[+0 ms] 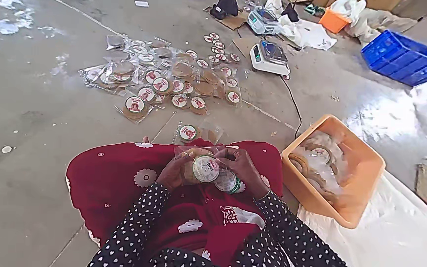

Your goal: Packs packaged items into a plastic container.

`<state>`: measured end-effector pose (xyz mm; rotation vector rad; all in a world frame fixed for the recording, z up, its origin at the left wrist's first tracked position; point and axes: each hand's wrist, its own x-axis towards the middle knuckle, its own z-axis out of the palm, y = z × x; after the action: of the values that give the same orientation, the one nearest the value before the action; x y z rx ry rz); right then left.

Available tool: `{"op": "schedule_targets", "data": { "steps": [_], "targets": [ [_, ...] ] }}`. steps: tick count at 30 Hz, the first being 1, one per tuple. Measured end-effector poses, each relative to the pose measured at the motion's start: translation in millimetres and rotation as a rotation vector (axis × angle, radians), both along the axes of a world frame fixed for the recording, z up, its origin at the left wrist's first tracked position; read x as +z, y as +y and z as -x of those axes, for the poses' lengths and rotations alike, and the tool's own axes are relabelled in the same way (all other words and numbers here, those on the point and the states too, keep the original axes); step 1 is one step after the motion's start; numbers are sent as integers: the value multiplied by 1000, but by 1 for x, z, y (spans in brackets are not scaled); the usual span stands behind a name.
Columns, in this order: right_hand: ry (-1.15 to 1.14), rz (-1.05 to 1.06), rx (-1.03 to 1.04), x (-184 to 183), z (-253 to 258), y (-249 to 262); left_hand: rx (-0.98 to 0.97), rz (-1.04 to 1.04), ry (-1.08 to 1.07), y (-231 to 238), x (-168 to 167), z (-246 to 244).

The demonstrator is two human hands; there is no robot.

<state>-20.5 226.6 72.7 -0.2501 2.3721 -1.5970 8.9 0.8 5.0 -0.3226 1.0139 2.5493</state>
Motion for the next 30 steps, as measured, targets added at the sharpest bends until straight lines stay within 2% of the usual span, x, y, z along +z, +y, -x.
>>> {"op": "schedule_targets", "data": {
  "steps": [7, 10, 15, 20, 25, 28, 30],
  "targets": [
    [119, 192, -107, -3, -6, -21, 41, -1, 5, 1, 10, -5],
    [136, 123, -81, -6, -5, -22, 47, -5, 9, 1, 14, -6],
    [212, -161, -7, -11, -3, -17, 18, 61, -6, 4, 12, -7],
    [306, 78, -153, 2, -11, -7, 44, 36, -28, 2, 15, -6],
    [408, -17, -9, 5, -22, -13, 59, -51, 38, -3, -9, -1],
    [544, -78, -55, 27, -17, -12, 3, -80, 131, 1, 3, -3],
    [549, -107, -109, 49, -11, -2, -1, 50, 140, 0, -1, -7]
  ]
}}
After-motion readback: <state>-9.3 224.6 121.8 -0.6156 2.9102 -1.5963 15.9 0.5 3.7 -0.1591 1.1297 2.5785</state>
